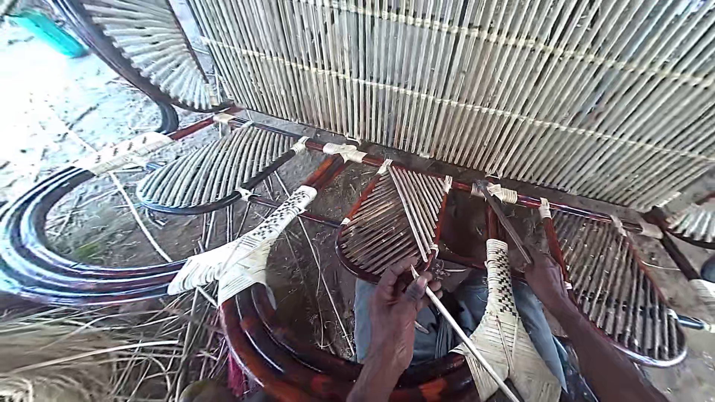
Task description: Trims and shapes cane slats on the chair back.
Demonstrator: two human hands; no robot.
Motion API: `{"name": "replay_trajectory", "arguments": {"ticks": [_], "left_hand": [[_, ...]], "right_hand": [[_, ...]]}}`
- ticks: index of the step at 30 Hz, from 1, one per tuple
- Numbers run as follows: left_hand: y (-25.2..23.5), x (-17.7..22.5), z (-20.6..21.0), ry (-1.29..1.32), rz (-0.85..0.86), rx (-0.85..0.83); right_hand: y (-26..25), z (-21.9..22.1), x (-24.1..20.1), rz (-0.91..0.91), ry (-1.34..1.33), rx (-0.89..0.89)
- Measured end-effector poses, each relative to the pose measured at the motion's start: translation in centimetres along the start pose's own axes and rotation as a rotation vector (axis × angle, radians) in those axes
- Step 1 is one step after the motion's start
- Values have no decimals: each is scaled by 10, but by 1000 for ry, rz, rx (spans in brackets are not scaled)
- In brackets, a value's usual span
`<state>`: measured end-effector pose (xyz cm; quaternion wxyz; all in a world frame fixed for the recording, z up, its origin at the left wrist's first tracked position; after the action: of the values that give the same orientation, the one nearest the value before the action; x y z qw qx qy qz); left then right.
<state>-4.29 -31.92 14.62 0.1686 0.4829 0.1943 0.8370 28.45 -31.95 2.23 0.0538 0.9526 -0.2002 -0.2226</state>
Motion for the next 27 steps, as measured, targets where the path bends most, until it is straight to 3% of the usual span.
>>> {"name": "replay_trajectory", "arguments": {"ticks": [6,11,17,22,24,27], "left_hand": [[3,26,0,19,153,127],[-17,72,-16,102,378,293],[-24,70,-1,129,371,366],[-24,67,-26,141,391,458],[-25,71,-49,37,404,535],[-19,78,-92,-207,440,604]], "right_hand": [[10,-6,-6,-4,-68,97],[-4,-2,-16,133,-106,-17],[-30,-1,-31,103,-26,-113],[57,-36,-41,-291,-187,123],[112,-48,-19,-308,-240,122],[188,-71,42,-161,-235,99]]}}
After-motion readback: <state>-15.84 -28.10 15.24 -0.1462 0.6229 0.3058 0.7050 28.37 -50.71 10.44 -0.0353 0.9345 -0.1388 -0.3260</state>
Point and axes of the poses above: each hand's wrist, its own y-axis away from the middle knuckle, its own z-axis out of the palm, x = y × z, the point moved 1 cm from there along -y, towards the middle knuckle, and after that the axes turned 8 degrees about -z, right-handed, at the moved point
